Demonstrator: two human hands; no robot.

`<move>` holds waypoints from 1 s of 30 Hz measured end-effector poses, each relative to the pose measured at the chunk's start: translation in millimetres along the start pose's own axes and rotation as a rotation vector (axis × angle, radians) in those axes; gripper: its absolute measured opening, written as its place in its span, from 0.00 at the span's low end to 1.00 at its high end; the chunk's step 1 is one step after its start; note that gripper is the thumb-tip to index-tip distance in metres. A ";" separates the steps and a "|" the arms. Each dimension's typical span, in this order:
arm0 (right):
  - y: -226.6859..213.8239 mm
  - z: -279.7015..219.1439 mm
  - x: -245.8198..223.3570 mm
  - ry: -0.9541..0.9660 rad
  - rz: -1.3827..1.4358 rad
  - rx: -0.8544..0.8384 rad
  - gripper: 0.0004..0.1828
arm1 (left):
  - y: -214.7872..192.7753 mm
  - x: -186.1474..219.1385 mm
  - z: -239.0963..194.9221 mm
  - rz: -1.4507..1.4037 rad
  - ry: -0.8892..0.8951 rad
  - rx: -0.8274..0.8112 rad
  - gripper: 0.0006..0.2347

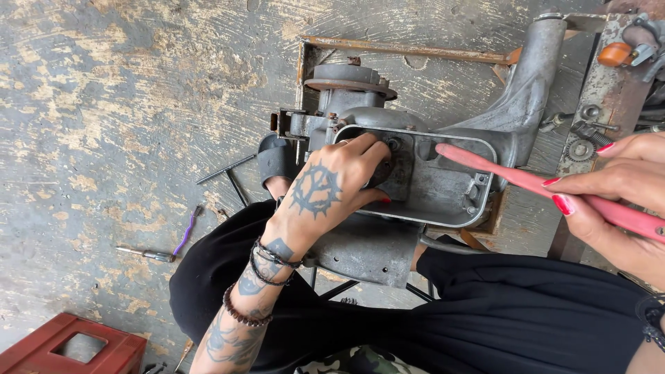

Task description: Cleaning and inspecting a motorcycle engine casing using a small brush

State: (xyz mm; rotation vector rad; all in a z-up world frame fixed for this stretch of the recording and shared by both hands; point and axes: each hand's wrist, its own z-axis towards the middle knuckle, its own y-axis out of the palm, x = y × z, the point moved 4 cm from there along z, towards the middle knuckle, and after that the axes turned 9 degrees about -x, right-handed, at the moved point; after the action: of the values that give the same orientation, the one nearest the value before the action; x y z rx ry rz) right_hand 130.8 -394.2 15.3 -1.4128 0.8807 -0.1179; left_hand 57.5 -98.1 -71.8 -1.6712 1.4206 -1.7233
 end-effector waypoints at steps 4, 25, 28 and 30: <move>4.1 -6.6 6.2 0.048 0.037 -0.012 0.08 | 1.8 0.1 -0.5 -0.016 0.020 0.011 0.20; 5.4 -3.9 4.0 0.019 -0.004 -0.009 0.08 | -0.8 -1.2 -6.9 0.042 -0.032 0.059 0.03; 5.8 -4.8 5.1 0.021 -0.012 -0.001 0.08 | 1.4 -2.4 -7.2 0.044 -0.063 0.059 0.03; 4.1 -2.6 2.7 0.004 -0.015 0.007 0.07 | -6.0 1.4 -9.6 0.146 -0.048 0.111 0.06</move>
State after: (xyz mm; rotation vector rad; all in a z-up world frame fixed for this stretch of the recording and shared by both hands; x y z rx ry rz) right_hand 129.4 -396.9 10.6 -1.4138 0.8718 -0.1347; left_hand 50.8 -92.8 -64.2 -1.5024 1.3638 -1.6401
